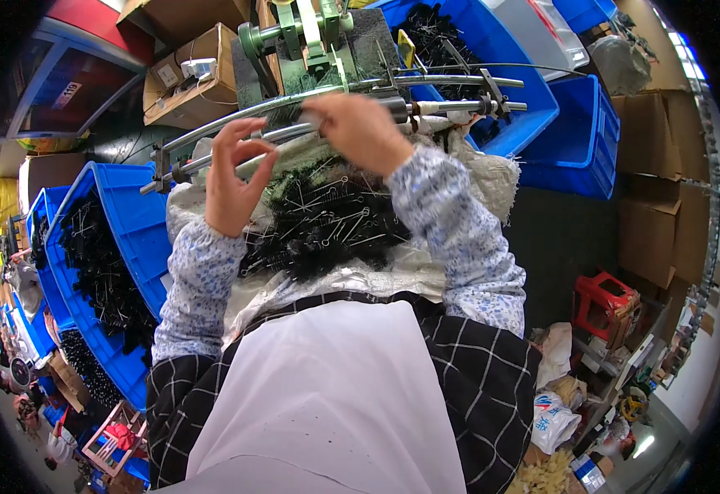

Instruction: The person operates a green benchtop machine, repeatedly picking up small black metal rods from a pile and inserting them into the machine's slot. The person then pulls a lever to process the rods and places them into a blue bin. The task is performed continuously throughout the clip.

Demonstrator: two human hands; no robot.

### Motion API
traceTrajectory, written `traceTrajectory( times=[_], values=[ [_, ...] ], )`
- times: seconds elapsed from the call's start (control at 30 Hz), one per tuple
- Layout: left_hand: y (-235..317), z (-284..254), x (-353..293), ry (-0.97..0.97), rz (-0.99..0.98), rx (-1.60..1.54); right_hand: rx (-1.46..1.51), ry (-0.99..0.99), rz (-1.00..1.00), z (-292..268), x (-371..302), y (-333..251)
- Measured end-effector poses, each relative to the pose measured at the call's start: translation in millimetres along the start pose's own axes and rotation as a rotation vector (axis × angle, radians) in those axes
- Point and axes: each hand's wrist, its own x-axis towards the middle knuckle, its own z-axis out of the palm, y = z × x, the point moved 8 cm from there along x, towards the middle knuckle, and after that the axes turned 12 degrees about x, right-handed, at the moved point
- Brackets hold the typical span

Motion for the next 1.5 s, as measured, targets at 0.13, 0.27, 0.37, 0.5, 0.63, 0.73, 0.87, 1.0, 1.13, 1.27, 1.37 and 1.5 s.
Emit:
traceTrajectory(
  times=[0.13, 0.27, 0.37, 0.5, 0.63, 0.73, 0.87, 1.0, 1.13, 1.27, 1.37, 1.5],
  values=[
    [-46.3, 24.2, -48.3, -0.599, -0.137, 0.289, -0.75, 0.514, -0.123, -54.5, 37.2, 52.7],
    [-63.8, 54.7, -90.7, -0.848, -0.101, 0.235, -0.869, 0.471, -0.047, -55.2, 53.1, 72.5],
    [-66.4, 53.4, -89.4, -0.864, -0.148, 0.219, -0.868, 0.462, -0.051, -53.4, 59.4, 73.6],
    [-58.2, 47.7, -83.3, -0.897, -0.197, 0.188, -0.814, 0.452, -0.074, -53.5, 61.0, 77.2],
    [-51.2, 37.7, -77.6, -0.789, -0.1, 0.16, -0.78, 0.445, -0.111, -54.0, 63.1, 85.2],
    [-39.7, 38.9, -70.3, -0.755, -0.08, 0.143, -0.698, 0.418, -0.097, -54.9, 69.1, 88.8],
    [-19.2, 35.7, -50.3, -0.631, -0.022, 0.035, -0.768, 0.388, -0.074, -53.3, 78.4, 102.5],
    [-39.6, 4.4, -41.1, -0.379, -0.247, -0.18, -0.722, 0.448, 0.129, -64.6, 61.8, 94.9],
    [-40.1, -22.1, -28.8, -0.314, -0.163, -0.106, -0.741, 0.56, -0.08, -62.3, 54.9, 93.1],
    [-24.7, -34.3, -18.8, -0.289, -0.131, -0.086, -0.618, 0.434, 0.019, -40.0, 69.1, 88.4],
    [-15.8, -30.1, -11.7, -0.272, -0.098, -0.104, -0.787, 0.556, -0.099, -16.3, 76.7, 63.5],
    [-9.8, -28.2, -5.1, -0.221, -0.091, -0.129, -0.799, 0.548, -0.067, -6.8, 80.8, 59.3]
  ],
)
